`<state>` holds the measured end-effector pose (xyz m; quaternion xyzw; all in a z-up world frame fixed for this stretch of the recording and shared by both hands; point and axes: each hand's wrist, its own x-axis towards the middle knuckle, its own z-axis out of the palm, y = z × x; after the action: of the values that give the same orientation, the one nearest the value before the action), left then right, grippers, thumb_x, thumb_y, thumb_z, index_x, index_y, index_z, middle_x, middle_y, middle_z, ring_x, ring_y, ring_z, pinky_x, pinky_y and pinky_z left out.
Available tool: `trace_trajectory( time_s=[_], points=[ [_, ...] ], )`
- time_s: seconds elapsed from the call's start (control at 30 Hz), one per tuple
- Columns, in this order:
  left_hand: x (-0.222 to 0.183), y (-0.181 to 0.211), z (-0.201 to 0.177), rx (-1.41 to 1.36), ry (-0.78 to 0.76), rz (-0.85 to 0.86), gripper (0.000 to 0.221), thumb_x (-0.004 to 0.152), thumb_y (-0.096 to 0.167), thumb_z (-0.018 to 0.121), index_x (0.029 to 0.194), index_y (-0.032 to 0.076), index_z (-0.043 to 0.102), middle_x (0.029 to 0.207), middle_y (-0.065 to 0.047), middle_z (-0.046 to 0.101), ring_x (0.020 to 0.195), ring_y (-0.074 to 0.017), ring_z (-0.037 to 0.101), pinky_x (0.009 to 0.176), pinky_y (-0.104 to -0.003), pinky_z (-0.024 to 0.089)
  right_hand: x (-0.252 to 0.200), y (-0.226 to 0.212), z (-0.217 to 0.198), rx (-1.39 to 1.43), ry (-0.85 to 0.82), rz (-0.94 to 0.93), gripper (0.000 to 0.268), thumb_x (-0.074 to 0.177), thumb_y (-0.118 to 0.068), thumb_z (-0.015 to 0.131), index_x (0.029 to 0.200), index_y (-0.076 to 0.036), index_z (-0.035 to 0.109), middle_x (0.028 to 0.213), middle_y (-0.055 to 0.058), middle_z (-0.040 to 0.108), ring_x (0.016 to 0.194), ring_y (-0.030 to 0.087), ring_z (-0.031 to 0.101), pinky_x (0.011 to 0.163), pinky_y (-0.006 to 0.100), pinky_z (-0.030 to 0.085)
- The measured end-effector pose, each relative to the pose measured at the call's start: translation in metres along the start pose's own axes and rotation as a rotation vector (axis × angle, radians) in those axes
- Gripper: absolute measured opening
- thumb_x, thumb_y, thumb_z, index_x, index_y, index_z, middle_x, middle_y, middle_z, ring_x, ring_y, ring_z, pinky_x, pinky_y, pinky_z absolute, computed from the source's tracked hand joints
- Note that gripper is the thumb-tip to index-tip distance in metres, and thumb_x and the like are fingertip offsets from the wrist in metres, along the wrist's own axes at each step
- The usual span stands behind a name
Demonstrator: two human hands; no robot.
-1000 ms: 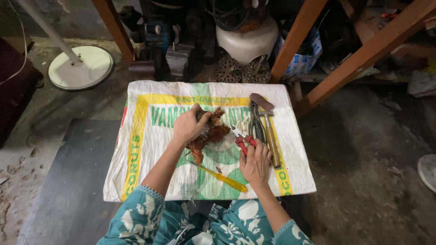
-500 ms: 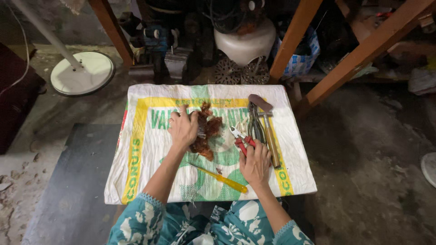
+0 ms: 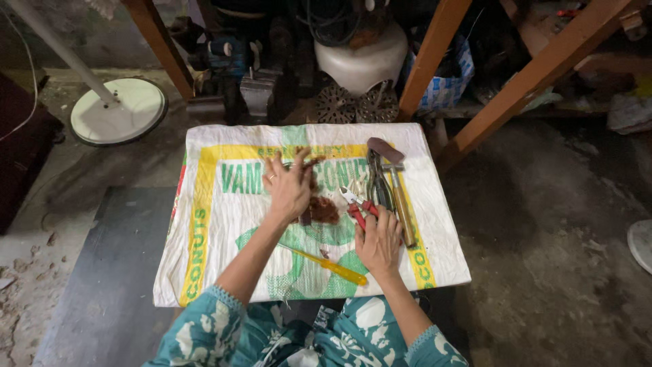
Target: The person uses a pair of pliers and a screwdriver to manipulate copper wiring on an electric motor stator, pulling and separating wires while the component rests on a sack.
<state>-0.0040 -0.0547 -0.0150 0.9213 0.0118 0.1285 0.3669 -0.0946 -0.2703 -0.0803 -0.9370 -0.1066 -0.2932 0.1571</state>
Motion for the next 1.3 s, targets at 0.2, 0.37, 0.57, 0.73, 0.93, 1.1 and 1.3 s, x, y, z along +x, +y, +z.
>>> trace_trajectory(
  time_s=[0.2, 0.37, 0.57, 0.73, 0.93, 1.1, 1.3],
  points=[
    [0.006, -0.009, -0.019, 0.282, -0.148, 0.197, 0.044, 0.104, 0.053, 0.052, 0.146, 0.044, 0.049, 0.170, -0.027, 0.015, 0.156, -0.0553, 0.008, 0.120, -0.073, 0.013, 0.000, 0.000, -0.001, 0.006, -0.003, 0.001, 0.029, 0.086, -0.027, 0.069, 0.100, -0.002, 0.062, 0.130, 0.024, 0.054, 0.120, 0.044, 0.051, 0.099, 0.057, 0.038],
    [0.023, -0.014, -0.031, 0.206, -0.559, 0.124, 0.091, 0.087, 0.040, 0.059, 0.163, 0.046, 0.007, 0.168, -0.031, -0.010, 0.151, -0.0597, 0.002, 0.119, -0.066, 0.022, 0.000, -0.001, -0.002, 0.003, -0.019, 0.011, 0.028, 0.087, -0.026, 0.068, 0.100, -0.002, 0.062, 0.130, 0.024, 0.054, 0.119, 0.043, 0.051, 0.098, 0.057, 0.038],
    [0.034, -0.007, -0.045, 0.303, -0.761, 0.124, 0.104, 0.085, 0.065, 0.059, 0.158, 0.046, -0.013, 0.166, -0.019, -0.022, 0.153, -0.0508, -0.004, 0.119, -0.067, 0.014, -0.002, 0.002, 0.002, -0.018, -0.017, 0.003, 0.028, 0.088, -0.027, 0.068, 0.100, -0.002, 0.062, 0.130, 0.025, 0.054, 0.117, 0.043, 0.051, 0.098, 0.058, 0.038],
    [0.028, -0.010, -0.061, 0.279, -0.679, 0.235, 0.101, 0.073, 0.082, 0.055, 0.158, 0.052, 0.011, 0.171, -0.016, 0.000, 0.150, -0.0509, 0.019, 0.119, -0.067, 0.020, -0.002, 0.002, 0.002, -0.020, -0.025, 0.001, 0.029, 0.087, -0.027, 0.068, 0.099, -0.002, 0.062, 0.130, 0.025, 0.054, 0.117, 0.043, 0.052, 0.097, 0.057, 0.038],
    [0.002, 0.003, -0.048, 0.484, -0.282, 0.396, 0.094, 0.074, 0.088, 0.058, 0.156, 0.048, 0.039, 0.149, -0.027, 0.044, 0.139, -0.0529, 0.043, 0.112, -0.074, 0.029, -0.002, 0.003, 0.002, -0.024, -0.010, -0.010, 0.031, 0.085, -0.026, 0.069, 0.101, -0.001, 0.062, 0.131, 0.026, 0.054, 0.117, 0.043, 0.052, 0.096, 0.057, 0.038],
    [-0.002, 0.018, -0.051, 0.213, -0.160, 0.523, 0.096, 0.070, 0.088, 0.059, 0.152, 0.038, 0.048, 0.146, -0.030, 0.048, 0.121, -0.0526, 0.058, 0.098, -0.059, 0.051, -0.001, 0.002, 0.002, -0.020, 0.009, -0.015, 0.028, 0.087, -0.026, 0.069, 0.101, -0.002, 0.062, 0.131, 0.026, 0.054, 0.117, 0.043, 0.052, 0.098, 0.056, 0.039],
    [-0.007, 0.029, -0.063, 0.331, -0.160, 0.110, 0.115, 0.063, 0.087, 0.057, 0.159, 0.026, 0.041, 0.137, -0.034, 0.049, 0.090, -0.0407, 0.073, 0.067, -0.045, 0.061, -0.001, 0.003, 0.002, 0.001, 0.011, -0.013, 0.029, 0.088, -0.027, 0.070, 0.101, -0.003, 0.062, 0.129, 0.025, 0.056, 0.116, 0.044, 0.052, 0.097, 0.057, 0.039]
  ],
)
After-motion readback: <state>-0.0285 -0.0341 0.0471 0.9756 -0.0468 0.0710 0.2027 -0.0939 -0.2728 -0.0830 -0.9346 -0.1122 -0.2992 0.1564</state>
